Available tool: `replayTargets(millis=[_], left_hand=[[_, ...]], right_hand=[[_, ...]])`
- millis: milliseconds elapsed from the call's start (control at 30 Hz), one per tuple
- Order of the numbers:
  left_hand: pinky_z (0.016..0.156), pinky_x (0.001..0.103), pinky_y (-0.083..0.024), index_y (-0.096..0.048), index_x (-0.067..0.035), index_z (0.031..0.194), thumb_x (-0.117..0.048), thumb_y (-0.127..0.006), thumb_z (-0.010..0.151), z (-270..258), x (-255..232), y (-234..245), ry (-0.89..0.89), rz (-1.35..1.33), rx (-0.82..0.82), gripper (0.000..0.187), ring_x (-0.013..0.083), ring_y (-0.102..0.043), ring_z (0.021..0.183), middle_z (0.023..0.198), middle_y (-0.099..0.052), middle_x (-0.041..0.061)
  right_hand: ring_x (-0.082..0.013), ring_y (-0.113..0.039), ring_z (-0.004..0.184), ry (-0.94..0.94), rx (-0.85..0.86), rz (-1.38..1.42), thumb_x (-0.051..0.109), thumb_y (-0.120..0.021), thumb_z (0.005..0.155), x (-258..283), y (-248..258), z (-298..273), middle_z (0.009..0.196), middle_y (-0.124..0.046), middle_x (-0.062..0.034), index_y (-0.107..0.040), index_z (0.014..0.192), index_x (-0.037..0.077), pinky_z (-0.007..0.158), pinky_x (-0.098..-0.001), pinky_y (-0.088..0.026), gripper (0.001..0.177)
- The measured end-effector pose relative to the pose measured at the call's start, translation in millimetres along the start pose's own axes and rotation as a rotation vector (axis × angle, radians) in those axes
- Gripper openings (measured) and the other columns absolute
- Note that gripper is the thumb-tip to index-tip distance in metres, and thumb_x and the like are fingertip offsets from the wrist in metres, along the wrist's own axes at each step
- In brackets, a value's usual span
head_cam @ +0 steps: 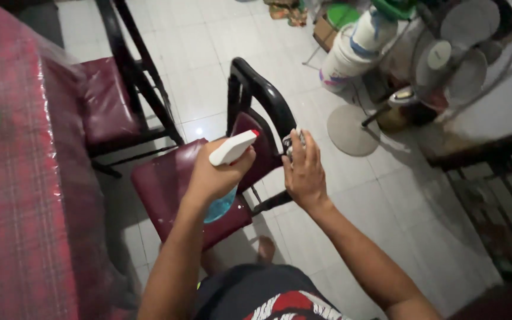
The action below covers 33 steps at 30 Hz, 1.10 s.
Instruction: The recorder is cleaning dining chairs using a spray bottle and a cloth.
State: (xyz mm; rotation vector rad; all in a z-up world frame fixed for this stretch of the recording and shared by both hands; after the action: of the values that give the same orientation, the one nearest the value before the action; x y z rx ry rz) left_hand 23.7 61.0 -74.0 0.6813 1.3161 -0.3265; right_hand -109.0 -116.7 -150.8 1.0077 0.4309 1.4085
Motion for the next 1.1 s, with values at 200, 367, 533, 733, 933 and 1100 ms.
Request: replayTargets(millis=[200,367,533,733,933,1100], left_hand=[[0.060,0.026,-0.053,-0.077,-0.005,0.093,-0.021,-0.077,0.085,-7,8,15,0.010,-0.069,-0.027,0.018,0.0062,-0.065,0.065,0.072,-0.073,0.003],[0.061,0.026,-0.053,-0.076,-0.003,0.092,-0.020,-0.077,0.087,-12,12,20,-0.004,-0.073,-0.024,0.018,0.0058,-0.064,0.065,0.071,-0.073,0.002],[0.062,0.025,-0.054,-0.076,-0.003,0.095,-0.020,-0.077,0.087,-11,17,19,-0.019,-0.127,-0.029,0.019,0.0053,-0.065,0.068,0.074,-0.074,0.002],[0.063,0.025,-0.055,-0.077,-0.004,0.099,-0.021,-0.078,0.088,-7,19,13,0.004,-0.143,-0.016,0.020,0.0053,-0.066,0.071,0.076,-0.075,0.002],[0.064,0.024,-0.055,-0.077,-0.004,0.102,-0.020,-0.078,0.086,-4,12,3,-0.041,-0.175,-0.041,0.022,0.0048,-0.067,0.072,0.079,-0.076,0.001],[0.062,0.025,-0.055,-0.077,-0.003,0.097,-0.019,-0.078,0.087,-9,2,5,-0.013,-0.118,-0.050,0.018,0.0057,-0.066,0.069,0.076,-0.074,0.001]], right_hand=[[-0.0460,-0.042,0.143,0.270,0.001,-0.166,0.017,-0.065,0.102,14,-3,77,0.154,-0.041,-0.0271,-0.048,0.152,-0.001,0.119,-0.0500,-0.040,0.056],[-0.0366,-0.043,0.144,0.592,0.154,-0.577,0.018,-0.060,0.096,21,-8,92,0.147,-0.055,-0.0214,-0.060,0.135,-0.006,0.124,-0.0468,-0.031,0.046],[-0.0334,-0.047,0.139,0.724,0.446,-0.738,0.016,-0.057,0.085,14,19,29,0.137,-0.062,-0.0215,-0.066,0.123,-0.009,0.122,-0.0430,-0.029,0.046],[-0.0294,-0.049,0.140,0.639,0.372,-0.408,0.008,-0.061,0.089,3,40,-2,0.137,-0.063,-0.0155,-0.070,0.123,-0.001,0.120,-0.0466,-0.033,0.036],[-0.0291,-0.049,0.142,0.592,0.275,-0.360,0.006,-0.061,0.088,5,25,33,0.140,-0.062,-0.0133,-0.069,0.125,0.000,0.122,-0.0463,-0.033,0.038],[-0.0317,-0.046,0.145,0.602,0.207,-0.435,0.009,-0.059,0.089,9,2,83,0.138,-0.062,-0.0141,-0.070,0.122,-0.001,0.125,-0.0463,-0.030,0.036]])
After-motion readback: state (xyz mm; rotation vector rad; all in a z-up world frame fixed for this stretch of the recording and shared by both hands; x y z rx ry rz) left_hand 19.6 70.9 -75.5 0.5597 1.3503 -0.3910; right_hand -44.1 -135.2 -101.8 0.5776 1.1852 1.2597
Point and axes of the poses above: each hand's wrist, its own z-axis towards the middle knuckle, its own y-axis out of the back of the hand, x = y × z, the point moved 1 cm from there along z, towards the middle knuckle
